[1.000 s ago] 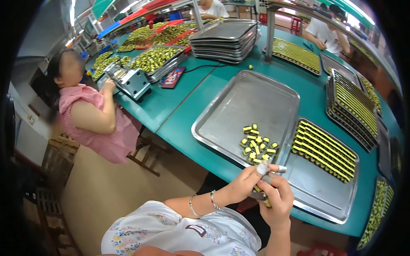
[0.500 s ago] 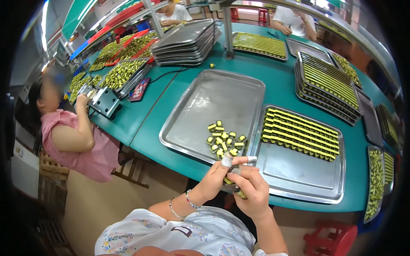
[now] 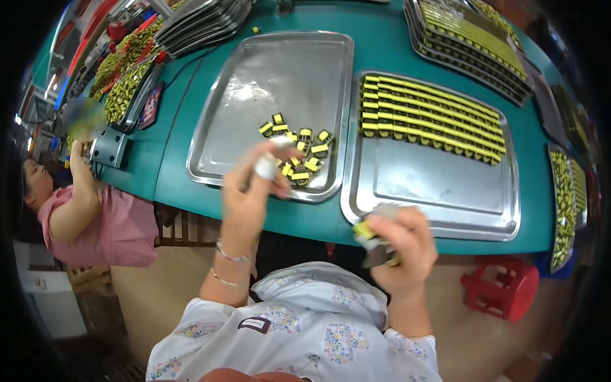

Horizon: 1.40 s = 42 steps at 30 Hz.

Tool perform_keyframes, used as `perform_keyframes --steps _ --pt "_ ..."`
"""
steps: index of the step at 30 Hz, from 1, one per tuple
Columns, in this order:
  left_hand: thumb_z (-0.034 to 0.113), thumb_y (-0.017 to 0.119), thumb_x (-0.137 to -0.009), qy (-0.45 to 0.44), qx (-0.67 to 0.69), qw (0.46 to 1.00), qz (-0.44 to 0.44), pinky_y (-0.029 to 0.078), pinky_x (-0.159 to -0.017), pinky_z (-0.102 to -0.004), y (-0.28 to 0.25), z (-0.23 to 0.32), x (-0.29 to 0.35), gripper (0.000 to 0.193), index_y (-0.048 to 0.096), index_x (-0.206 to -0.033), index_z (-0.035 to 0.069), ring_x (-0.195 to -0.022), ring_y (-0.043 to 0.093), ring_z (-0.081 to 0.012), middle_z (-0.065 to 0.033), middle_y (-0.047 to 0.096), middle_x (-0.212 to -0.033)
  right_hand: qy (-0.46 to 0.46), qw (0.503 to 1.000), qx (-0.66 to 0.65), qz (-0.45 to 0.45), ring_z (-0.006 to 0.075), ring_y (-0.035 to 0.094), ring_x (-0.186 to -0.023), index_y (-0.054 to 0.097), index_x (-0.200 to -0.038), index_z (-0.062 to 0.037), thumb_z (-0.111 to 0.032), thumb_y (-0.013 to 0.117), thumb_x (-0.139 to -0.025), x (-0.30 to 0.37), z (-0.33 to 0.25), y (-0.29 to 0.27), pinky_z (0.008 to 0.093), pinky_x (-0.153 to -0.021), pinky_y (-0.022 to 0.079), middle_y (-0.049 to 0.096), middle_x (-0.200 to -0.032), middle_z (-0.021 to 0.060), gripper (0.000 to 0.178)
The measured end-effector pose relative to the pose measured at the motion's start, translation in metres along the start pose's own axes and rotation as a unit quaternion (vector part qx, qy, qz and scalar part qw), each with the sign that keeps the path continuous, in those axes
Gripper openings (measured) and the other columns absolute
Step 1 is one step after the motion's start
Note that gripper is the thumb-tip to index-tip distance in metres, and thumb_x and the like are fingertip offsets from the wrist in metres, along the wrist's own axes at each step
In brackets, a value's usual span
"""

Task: Assembling small yellow components into a black frame at a factory workstation.

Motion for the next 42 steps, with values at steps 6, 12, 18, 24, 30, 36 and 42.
perform_keyframes --steps 6,12,18,24,30,36,42 --pt "-0.006 0.052 -0.083 0.094 -0.342 0.935 -0.008 0.047 -0.071 -0.0259 -0.055 -0.006 -0.057 0.035 0.059 -0.116 0.002 -0.079 0.06 -0.0147 -0.0124 0.066 -0.103 0.076 0.983 0.116 0.121 0.0213 0.056 -0.091 0.058 -0.104 0.0012 0.007 0.062 -0.077 0.011 0.043 -0.078 0.0309 -0.083 0.045 0.059 -0.104 0.0123 0.028" --pt "-0.001 0.057 -0.086 0.032 -0.41 0.906 -0.102 0.045 -0.089 -0.0338 -0.056 -0.042 -0.057 0.028 0.057 -0.114 -0.001 -0.1 0.061 -0.0267 -0.0149 0.063 -0.108 0.168 0.945 0.197 0.199 0.0159 0.06 -0.097 0.055 -0.111 0.0 0.014 0.055 -0.077 0.017 0.089 -0.141 0.0268 -0.086 0.046 0.063 -0.103 0.0077 0.037" --pt "0.004 0.054 -0.091 0.086 -0.384 0.914 -0.103 0.037 -0.064 -0.0222 -0.042 -0.032 -0.056 0.023 0.058 -0.113 0.0 -0.069 0.039 -0.0081 0.0008 0.057 -0.09 0.168 0.937 0.278 0.129 0.0189 0.06 -0.096 0.057 -0.109 0.0026 0.01 0.051 -0.078 0.005 0.127 -0.187 0.0277 -0.085 0.045 0.061 -0.103 0.0088 0.033" --pt "-0.002 0.054 -0.088 0.039 -0.395 0.911 -0.115 0.042 -0.071 -0.0248 -0.043 -0.028 -0.056 0.023 0.056 -0.111 -0.002 -0.074 0.048 -0.0124 -0.0075 0.062 -0.095 0.239 0.903 0.355 0.019 0.0311 0.058 -0.092 0.058 -0.109 -0.0007 0.004 0.056 -0.077 -0.014 0.179 -0.183 0.0332 -0.082 0.046 0.057 -0.101 0.0129 0.033" --pt "0.003 0.057 -0.088 0.073 -0.381 0.917 -0.09 0.033 -0.057 -0.0214 -0.048 -0.031 -0.056 0.024 0.059 -0.112 0.0 -0.066 0.037 -0.0053 0.0015 0.057 -0.087 0.247 0.893 0.374 -0.045 0.0349 0.055 -0.094 0.056 -0.108 -0.0033 0.003 0.058 -0.077 -0.021 0.206 -0.176 0.0386 -0.081 0.045 0.056 -0.1 0.0144 0.032" --pt "0.001 0.055 -0.089 0.052 -0.364 0.926 -0.086 0.036 -0.062 -0.0208 -0.054 -0.038 -0.056 0.034 0.053 -0.123 0.002 -0.073 0.043 -0.0066 -0.0021 0.064 -0.104 0.271 0.906 0.323 -0.038 0.0316 0.057 -0.098 0.054 -0.107 -0.0014 0.003 0.062 -0.074 -0.02 0.205 -0.177 0.0365 -0.084 0.045 0.058 -0.103 0.0141 0.035" --pt "0.005 0.055 -0.091 0.011 -0.385 0.921 -0.054 0.036 -0.064 -0.0207 -0.053 -0.03 -0.052 0.037 0.05 -0.127 0.002 -0.075 0.044 -0.0069 -0.0032 0.063 -0.106 0.313 0.897 0.312 -0.025 0.0294 0.058 -0.098 0.052 -0.107 0.0003 0.001 0.064 -0.071 -0.023 0.204 -0.179 0.0351 -0.085 0.045 0.059 -0.101 0.0149 0.038"
Point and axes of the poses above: each hand's wrist, its own x-axis away from the middle knuckle, its own y-axis out of the palm, z = x × y, the point moved 5 cm from there along -x, towards the middle knuckle
